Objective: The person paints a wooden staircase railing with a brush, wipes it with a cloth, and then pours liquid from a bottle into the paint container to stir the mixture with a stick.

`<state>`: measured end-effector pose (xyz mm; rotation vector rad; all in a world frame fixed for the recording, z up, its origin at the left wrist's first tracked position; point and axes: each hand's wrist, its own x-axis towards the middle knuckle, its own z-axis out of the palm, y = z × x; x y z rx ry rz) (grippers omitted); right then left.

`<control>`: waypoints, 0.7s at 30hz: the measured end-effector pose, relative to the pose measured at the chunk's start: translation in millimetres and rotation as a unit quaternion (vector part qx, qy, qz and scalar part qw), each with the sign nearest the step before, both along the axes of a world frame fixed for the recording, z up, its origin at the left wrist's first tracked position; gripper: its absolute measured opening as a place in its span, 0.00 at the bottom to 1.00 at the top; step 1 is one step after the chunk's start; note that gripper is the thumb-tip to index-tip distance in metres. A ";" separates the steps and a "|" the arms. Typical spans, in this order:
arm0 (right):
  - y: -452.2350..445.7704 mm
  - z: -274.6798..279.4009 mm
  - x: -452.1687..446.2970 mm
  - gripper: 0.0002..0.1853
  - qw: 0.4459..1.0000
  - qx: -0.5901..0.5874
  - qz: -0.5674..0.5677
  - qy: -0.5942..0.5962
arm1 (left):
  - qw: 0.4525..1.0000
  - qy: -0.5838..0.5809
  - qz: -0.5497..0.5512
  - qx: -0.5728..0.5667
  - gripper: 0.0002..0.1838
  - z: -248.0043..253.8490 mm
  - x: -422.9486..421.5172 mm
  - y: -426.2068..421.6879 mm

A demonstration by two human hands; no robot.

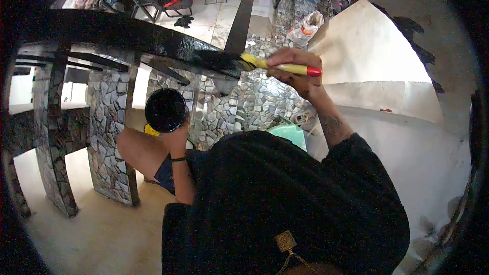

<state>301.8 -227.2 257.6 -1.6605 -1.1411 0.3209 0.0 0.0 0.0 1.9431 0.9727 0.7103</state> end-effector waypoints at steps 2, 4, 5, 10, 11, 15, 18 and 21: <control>-21.6 -29.8 4.4 0.08 1.000 0.011 -0.012 0.019 | 0.999 0.003 -0.033 0.003 0.30 -14.8 -18.9 9.8; -48.6 -34.8 5.5 0.09 0.998 -0.013 -0.038 0.051 | 0.975 0.124 -0.088 0.159 0.30 41.1 -19.6 -4.0; -60.2 -41.1 6.0 0.10 0.997 0.003 -0.037 0.061 | 0.958 0.170 -0.102 0.206 0.29 79.2 -17.1 -15.7; -97.1 -41.8 15.1 0.11 0.971 -0.044 -0.140 0.189 | 0.928 0.141 -0.216 0.270 0.27 103.8 -13.6 -36.3; -99.7 -49.7 16.3 0.12 0.958 -0.015 -0.162 0.237 | 0.927 0.137 -0.231 0.262 0.27 110.8 -11.7 -36.6; -104.8 -62.8 13.4 0.13 0.923 0.089 -0.214 0.306 | 0.962 0.077 -0.241 0.099 0.26 142.6 -1.6 -44.5; -109.5 -70.0 6.3 0.13 0.912 0.146 -0.232 0.306 | 0.955 0.090 -0.273 0.070 0.26 164.7 -1.3 -39.9; -126.3 -83.6 1.5 0.14 0.886 0.185 -0.246 0.346 | 0.943 0.126 -0.307 0.040 0.26 189.6 -7.9 -33.2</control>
